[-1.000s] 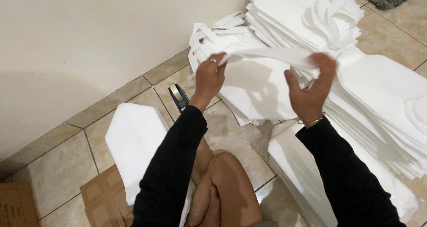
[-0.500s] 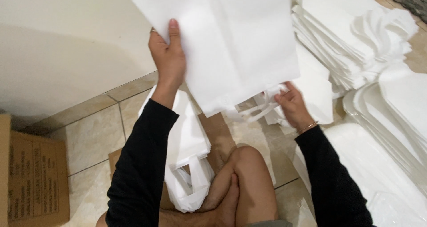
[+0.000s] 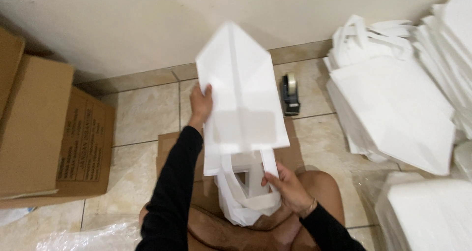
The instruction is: The person sits on the floor and repeatedly picks up white plastic bags from a pile, folds them into a compact shape, and places them onto a growing stack. The person uses both hands to smooth and align the bags during folding.
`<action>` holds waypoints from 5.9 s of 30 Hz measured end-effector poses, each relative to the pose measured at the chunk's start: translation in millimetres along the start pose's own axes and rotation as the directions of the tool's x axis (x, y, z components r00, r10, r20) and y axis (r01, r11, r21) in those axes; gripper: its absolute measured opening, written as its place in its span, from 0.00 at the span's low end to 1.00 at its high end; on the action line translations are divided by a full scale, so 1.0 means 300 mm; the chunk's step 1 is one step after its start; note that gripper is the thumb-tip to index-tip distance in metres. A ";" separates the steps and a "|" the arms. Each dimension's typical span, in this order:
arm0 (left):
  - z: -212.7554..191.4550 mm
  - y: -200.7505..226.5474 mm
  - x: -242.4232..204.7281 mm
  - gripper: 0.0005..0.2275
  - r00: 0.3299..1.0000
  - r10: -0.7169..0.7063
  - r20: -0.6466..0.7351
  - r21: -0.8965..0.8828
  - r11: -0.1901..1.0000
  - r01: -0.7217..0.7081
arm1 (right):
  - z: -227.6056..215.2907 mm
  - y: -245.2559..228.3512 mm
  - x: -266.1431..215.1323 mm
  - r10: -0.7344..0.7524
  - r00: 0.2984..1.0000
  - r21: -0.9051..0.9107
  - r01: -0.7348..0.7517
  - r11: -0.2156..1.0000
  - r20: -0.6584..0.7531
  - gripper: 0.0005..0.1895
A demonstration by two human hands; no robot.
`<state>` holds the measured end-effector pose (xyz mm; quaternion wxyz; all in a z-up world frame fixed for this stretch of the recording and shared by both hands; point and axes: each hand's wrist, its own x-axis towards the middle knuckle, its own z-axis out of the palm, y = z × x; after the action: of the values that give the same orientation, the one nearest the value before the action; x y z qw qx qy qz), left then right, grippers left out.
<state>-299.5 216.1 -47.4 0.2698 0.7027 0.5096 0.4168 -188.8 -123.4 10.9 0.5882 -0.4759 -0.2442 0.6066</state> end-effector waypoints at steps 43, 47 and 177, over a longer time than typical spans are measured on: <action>-0.011 0.086 -0.242 0.25 0.653 -0.240 0.718 0.571 0.740 -0.355 | 0.070 -0.019 0.477 0.319 0.947 -0.973 0.113 -0.201 0.044 0.29; -0.003 0.063 -0.245 0.25 0.686 -0.211 0.696 0.576 0.734 -0.359 | 0.068 -0.030 0.428 0.408 0.910 -0.978 0.147 -0.145 0.076 0.29; -0.132 0.236 -0.178 0.25 0.577 -0.253 0.776 0.517 0.780 -0.353 | 0.063 -0.178 0.364 0.014 0.998 -0.968 0.059 0.245 0.064 0.28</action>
<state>-306.0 140.2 13.0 0.2112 0.8750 0.4128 -0.1391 -163.7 -4.9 33.1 0.1728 -0.7151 -0.5894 0.3339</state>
